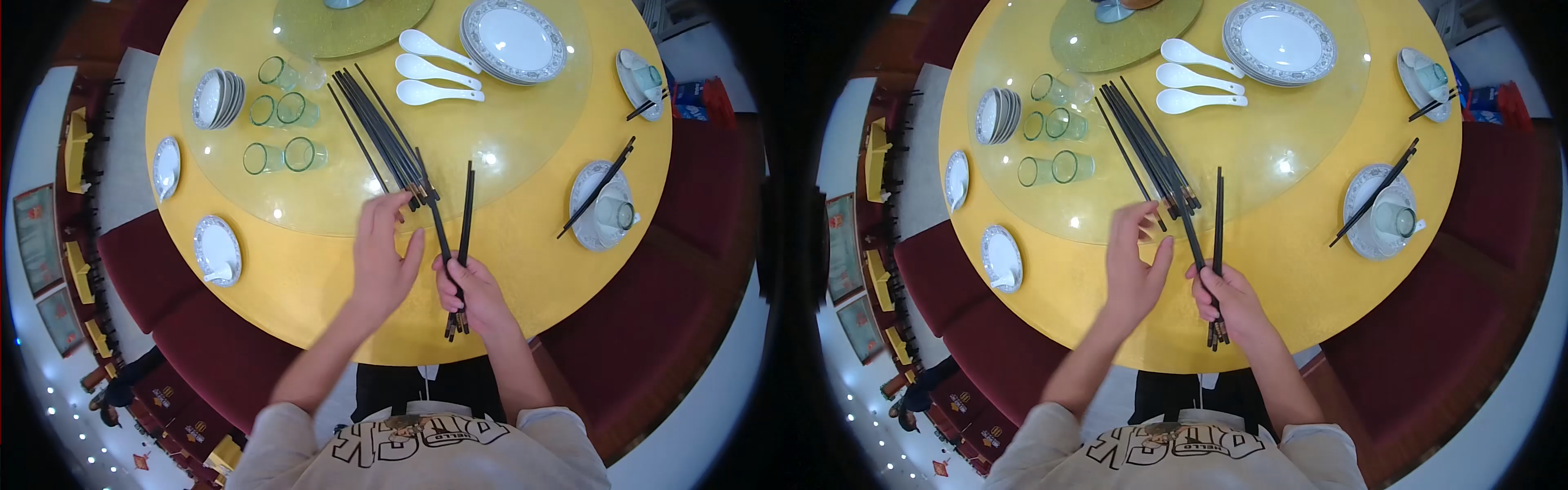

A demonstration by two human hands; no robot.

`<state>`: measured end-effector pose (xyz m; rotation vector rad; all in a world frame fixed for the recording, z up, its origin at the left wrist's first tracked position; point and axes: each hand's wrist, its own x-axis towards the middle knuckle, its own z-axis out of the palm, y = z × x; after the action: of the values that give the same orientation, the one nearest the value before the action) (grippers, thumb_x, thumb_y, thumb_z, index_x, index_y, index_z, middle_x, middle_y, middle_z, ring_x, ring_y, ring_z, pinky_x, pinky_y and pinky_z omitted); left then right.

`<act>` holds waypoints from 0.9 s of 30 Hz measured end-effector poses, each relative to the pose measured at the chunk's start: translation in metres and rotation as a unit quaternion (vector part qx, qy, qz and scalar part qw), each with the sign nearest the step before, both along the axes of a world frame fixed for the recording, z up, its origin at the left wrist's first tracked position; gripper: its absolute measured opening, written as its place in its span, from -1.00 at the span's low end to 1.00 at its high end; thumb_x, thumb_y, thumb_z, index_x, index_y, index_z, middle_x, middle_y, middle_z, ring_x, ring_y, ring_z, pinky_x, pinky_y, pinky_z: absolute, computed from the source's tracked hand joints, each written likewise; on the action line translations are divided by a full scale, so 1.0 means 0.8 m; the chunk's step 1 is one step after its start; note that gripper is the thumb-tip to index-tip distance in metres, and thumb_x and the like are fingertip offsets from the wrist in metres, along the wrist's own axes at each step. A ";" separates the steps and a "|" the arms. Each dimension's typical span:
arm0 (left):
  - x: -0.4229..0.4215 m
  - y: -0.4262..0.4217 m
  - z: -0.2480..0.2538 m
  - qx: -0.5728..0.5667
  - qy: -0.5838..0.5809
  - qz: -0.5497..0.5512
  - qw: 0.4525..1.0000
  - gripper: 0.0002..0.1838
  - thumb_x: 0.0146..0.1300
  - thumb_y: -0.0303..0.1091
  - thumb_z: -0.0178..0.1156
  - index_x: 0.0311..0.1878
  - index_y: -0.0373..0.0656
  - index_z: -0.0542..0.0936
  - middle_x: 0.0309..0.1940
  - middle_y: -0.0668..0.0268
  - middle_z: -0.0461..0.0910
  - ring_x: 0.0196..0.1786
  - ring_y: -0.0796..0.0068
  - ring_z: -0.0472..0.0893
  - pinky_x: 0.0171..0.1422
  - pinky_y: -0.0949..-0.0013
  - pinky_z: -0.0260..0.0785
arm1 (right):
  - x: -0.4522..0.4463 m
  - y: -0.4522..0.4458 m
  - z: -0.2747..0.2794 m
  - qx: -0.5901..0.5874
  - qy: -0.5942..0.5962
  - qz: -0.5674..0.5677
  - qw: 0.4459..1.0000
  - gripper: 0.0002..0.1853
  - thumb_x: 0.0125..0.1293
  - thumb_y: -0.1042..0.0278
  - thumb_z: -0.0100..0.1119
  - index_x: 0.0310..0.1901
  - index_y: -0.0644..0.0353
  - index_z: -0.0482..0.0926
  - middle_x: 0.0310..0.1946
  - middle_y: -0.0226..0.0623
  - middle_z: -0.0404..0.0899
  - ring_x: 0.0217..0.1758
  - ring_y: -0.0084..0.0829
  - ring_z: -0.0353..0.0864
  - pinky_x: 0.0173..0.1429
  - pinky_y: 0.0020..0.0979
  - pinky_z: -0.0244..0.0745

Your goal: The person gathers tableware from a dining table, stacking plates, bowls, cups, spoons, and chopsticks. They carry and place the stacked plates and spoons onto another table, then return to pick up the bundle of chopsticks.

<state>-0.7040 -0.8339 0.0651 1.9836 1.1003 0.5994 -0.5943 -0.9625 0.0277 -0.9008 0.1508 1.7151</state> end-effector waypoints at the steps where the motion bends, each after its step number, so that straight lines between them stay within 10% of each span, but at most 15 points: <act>1: 0.004 -0.006 -0.010 -0.002 0.005 -0.001 1.000 -0.68 0.29 -0.45 0.16 0.11 -0.19 0.54 -0.06 0.28 0.57 0.04 0.40 0.52 0.09 0.40 0.37 | 0.003 0.004 0.000 -0.002 0.005 -0.001 1.000 -0.75 0.57 0.21 -0.12 -0.04 0.23 0.43 -0.55 -0.50 0.31 -0.61 -0.65 0.23 -0.51 -0.60 0.19; 4: 0.007 -0.018 -0.026 -0.439 -0.156 0.026 0.885 -0.69 0.46 -0.38 0.08 0.17 -0.33 0.50 -0.13 0.32 0.59 -0.18 0.65 0.53 -0.12 0.53 0.43 | 0.014 0.017 -0.002 0.019 -0.093 0.100 0.991 -0.72 0.56 0.17 -0.10 -0.11 0.23 0.47 -0.52 -0.41 0.45 -0.57 -0.60 0.43 -0.46 -0.56 0.33; 13: 0.004 0.033 -0.038 -0.471 -0.161 0.071 0.864 -0.84 0.37 -0.38 0.22 -0.17 -0.30 0.64 -0.42 0.32 0.65 -0.47 0.67 0.53 -0.44 0.61 0.36 | 0.016 0.070 -0.010 0.064 -0.042 0.170 0.982 -0.68 0.55 0.15 -0.09 -0.10 0.29 0.46 -0.47 -0.35 0.52 -0.49 -0.50 0.55 -0.33 -0.47 0.53; 16: 0.011 0.057 -0.032 -0.424 -0.137 0.100 0.890 -0.85 0.37 -0.38 0.21 -0.22 -0.28 0.66 -0.47 0.36 0.64 -0.60 0.81 0.33 -0.57 0.64 0.06 | 0.016 0.071 -0.014 0.057 -0.052 0.164 0.983 -0.67 0.56 0.19 -0.09 0.01 0.32 0.47 -0.41 -0.31 0.57 -0.42 -0.49 0.60 -0.26 -0.48 0.55; 27: -0.004 0.071 -0.056 -0.460 -0.158 0.103 0.867 -0.80 0.37 -0.31 0.22 -0.19 -0.27 0.67 -0.38 0.35 0.71 -0.55 0.78 0.39 -0.49 0.62 0.16 | -0.001 0.060 -0.019 0.041 -0.138 0.150 0.978 -0.66 0.57 0.23 -0.15 0.10 0.34 0.46 -0.32 -0.22 0.63 -0.36 -0.48 0.65 -0.20 -0.49 0.56</act>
<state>-0.7075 -0.7768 0.0199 0.9127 1.1036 0.3694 -0.5951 -0.9146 0.0129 -1.1322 -0.2498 1.8340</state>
